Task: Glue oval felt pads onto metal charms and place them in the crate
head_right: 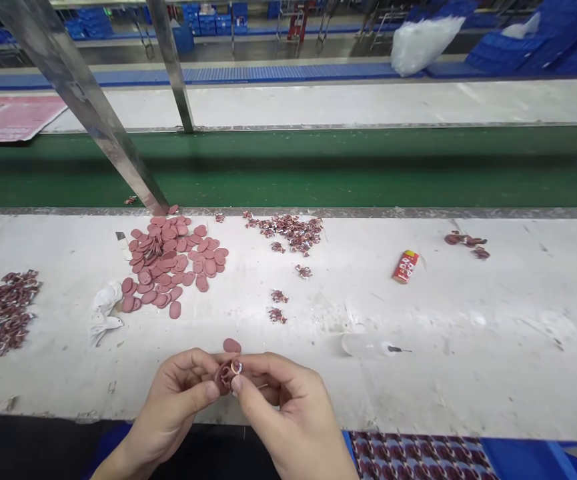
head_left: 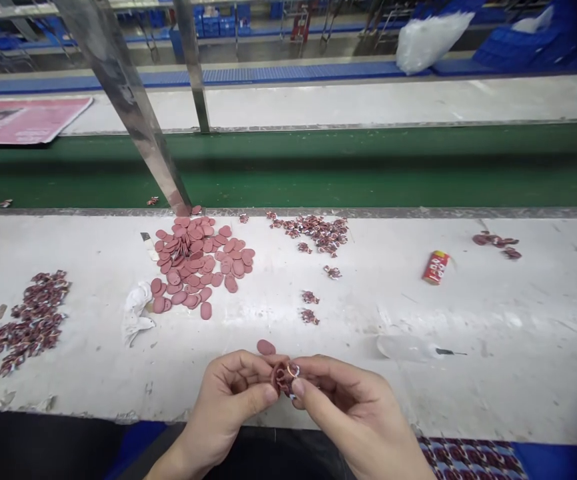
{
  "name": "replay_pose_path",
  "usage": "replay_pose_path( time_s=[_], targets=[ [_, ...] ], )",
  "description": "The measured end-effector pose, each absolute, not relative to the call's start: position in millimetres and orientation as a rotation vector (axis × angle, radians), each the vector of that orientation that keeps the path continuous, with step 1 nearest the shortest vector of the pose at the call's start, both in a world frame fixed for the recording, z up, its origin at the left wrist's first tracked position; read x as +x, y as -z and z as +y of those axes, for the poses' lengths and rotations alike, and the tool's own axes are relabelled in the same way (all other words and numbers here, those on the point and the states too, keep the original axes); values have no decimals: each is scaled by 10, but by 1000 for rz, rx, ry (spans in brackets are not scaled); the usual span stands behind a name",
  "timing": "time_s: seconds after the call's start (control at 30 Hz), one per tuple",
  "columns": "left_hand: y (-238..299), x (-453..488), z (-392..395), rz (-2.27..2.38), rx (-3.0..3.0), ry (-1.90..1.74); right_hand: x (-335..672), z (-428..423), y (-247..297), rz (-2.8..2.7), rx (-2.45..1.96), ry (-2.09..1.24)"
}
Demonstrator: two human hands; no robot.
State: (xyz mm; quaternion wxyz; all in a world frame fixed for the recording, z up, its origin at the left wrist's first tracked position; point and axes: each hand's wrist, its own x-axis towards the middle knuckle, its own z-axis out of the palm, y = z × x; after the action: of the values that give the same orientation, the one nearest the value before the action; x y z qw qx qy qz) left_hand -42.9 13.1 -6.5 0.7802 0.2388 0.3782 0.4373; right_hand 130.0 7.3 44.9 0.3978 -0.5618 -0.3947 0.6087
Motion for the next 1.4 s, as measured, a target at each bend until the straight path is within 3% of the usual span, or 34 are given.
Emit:
replay_pose_path(
  time_s=[1.4],
  targets=[
    [-26, -212, -61, 934, 587, -1052, 1277, -102, -439, -912, -1344, -1385]
  ],
)
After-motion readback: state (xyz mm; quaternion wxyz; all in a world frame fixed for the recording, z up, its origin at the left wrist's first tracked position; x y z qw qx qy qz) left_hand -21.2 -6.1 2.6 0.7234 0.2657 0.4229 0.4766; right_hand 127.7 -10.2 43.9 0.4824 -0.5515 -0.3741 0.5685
